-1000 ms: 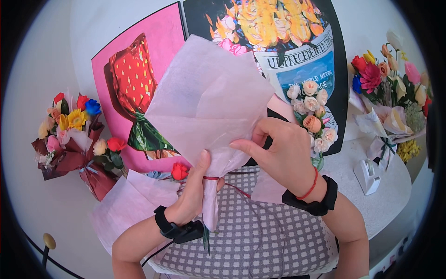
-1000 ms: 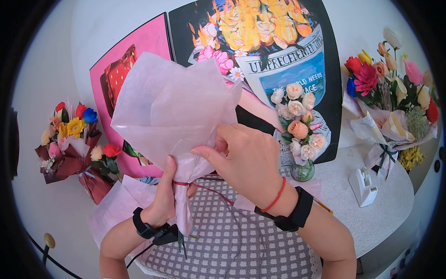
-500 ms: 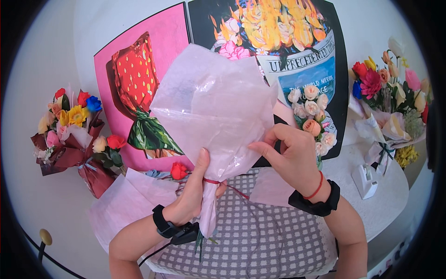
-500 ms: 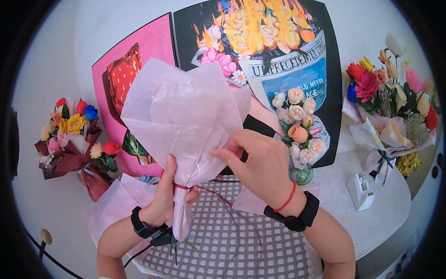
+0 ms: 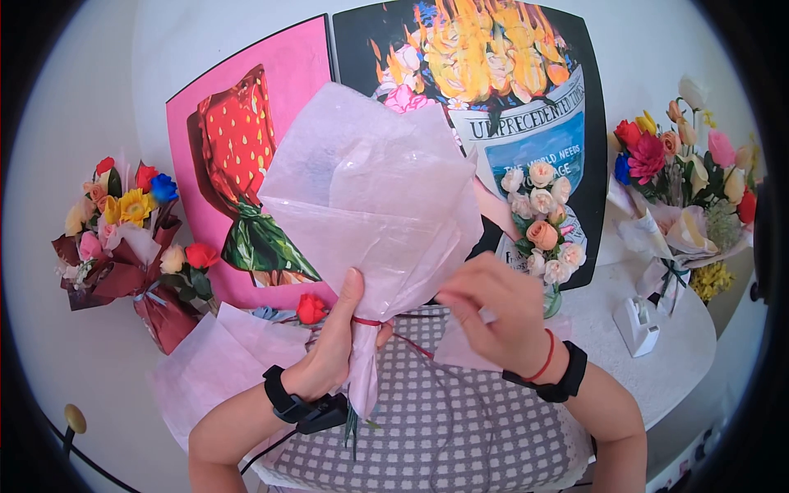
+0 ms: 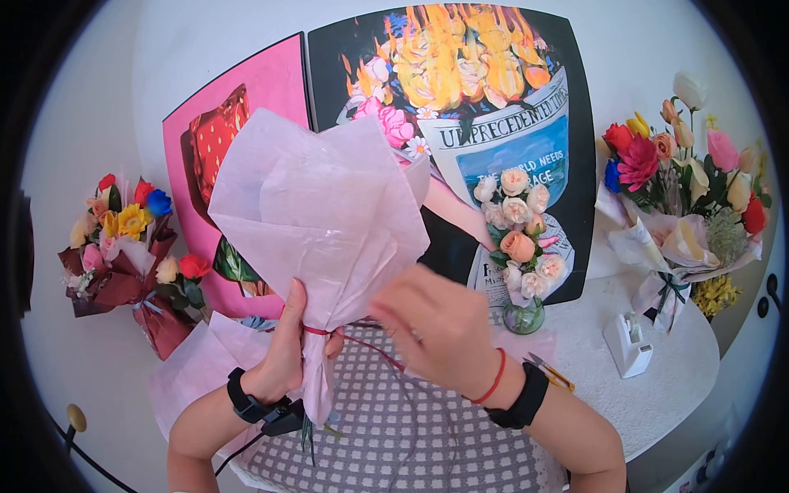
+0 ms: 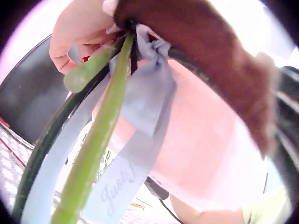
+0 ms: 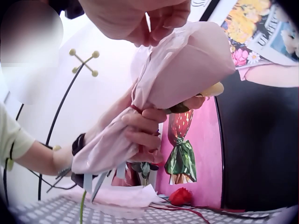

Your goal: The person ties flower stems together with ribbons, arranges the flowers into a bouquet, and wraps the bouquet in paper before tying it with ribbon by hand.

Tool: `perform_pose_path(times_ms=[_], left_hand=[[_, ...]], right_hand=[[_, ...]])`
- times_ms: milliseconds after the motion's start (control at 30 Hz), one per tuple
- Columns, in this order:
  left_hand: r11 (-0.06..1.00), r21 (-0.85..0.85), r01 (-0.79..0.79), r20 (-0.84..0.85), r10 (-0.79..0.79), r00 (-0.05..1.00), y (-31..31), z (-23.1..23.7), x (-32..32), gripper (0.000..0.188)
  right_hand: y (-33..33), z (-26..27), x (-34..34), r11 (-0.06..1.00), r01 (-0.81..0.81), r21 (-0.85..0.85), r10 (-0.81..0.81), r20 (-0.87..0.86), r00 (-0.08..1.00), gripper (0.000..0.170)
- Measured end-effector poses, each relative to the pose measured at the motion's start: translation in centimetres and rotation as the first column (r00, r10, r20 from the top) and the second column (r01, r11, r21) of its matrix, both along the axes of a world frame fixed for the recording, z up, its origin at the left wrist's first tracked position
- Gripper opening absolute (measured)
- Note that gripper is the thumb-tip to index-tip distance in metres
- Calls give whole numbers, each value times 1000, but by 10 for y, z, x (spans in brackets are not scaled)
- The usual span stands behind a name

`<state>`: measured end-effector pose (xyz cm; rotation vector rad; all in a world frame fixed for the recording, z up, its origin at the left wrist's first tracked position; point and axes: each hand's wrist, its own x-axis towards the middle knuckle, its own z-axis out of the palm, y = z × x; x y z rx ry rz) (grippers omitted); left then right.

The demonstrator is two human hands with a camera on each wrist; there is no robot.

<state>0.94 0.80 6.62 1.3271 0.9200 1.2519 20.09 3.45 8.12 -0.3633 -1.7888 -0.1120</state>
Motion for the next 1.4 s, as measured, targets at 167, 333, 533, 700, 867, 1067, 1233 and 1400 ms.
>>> perform_pose_path(times_ms=[167,333,533,700,867,1067,1233,1400], left_hand=[[999,23,-29,-43,30,999,-3,-2,4,68],[1000,27,-13,-57,14,998,-2,-6,1,66],[967,190,-167,-132,194,972,0,3,-7,49],[706,617,-348,-304,621,722,15,-9,-38,49],[559,817,142,-563,717,412,-1,-11,-59,55],[615,782,102,-545,594,592,-6,-51,-91,51],[690,723,33,-504,495,708,-3,-60,-93,47],[749,662,-22,-439,411,799,23,-31,-56,44]], right_hand=[[1,-2,-8,995,-71,-69,68,-50,996,8],[-2,-4,-3,912,-234,-336,225,-67,972,7],[-12,-2,8,702,-510,-497,409,-306,860,12],[-17,-9,21,451,-660,-601,425,-506,751,34],[-17,-12,14,-197,-936,-293,510,-846,157,72],[-41,-1,23,-316,-915,-252,517,-854,56,74],[-35,2,26,-325,-918,-225,582,-813,-7,73],[-10,-5,37,72,-966,-248,485,-838,251,76]])
